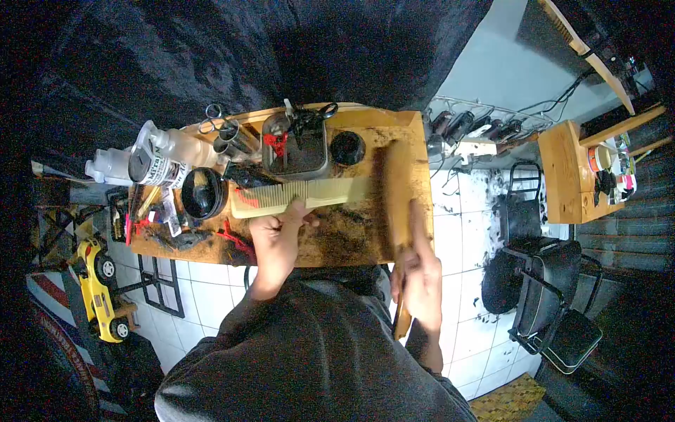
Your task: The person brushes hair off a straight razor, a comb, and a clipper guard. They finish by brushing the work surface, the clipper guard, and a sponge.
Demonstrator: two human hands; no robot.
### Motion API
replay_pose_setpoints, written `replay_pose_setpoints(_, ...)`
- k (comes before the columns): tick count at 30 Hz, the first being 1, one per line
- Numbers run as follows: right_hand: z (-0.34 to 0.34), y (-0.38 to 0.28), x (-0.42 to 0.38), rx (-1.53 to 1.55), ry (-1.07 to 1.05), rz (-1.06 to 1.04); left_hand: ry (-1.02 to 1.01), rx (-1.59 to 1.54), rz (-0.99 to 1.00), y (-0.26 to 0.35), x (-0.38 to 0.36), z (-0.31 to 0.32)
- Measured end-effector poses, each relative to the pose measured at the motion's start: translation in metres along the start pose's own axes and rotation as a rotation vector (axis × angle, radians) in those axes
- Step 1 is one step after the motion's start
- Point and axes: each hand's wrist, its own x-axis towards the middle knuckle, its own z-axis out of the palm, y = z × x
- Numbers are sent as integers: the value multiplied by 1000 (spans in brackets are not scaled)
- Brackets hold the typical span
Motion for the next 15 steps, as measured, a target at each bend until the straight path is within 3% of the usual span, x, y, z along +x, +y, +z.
replay_pose_setpoints(1, 2, -1, -4, -46, -83, 39, 1, 2, -2, 0, -1, 0)
replay_pose_setpoints(5, 14, 5, -2, -77, -6, 156, -84, -51, -72, 8, -16, 7)
replay_pose_setpoints(7, 11, 7, 7, -31, 164, 35, -505, 186, -42, 4, -22, 5)
replay_pose_setpoints(8, 12, 1, 11, 27, 219, 23, -571, 273, -72, -3, -23, 5)
replay_pose_setpoints(9, 12, -1, 14, 68, 295, -1, -572, 273, -69, -6, -23, 7)
replay_pose_setpoints(11, 8, -1, 15, -21, 343, -79, -349, 186, 16, -10, -21, 11)
replay_pose_setpoints(13, 1, -5, 4, 63, 243, -12, -155, 193, 7, 0, -11, 8)
replay_pose_setpoints(15, -1, 1, -3, 130, 15, 38, -20, -35, -38, 4, -6, 7)
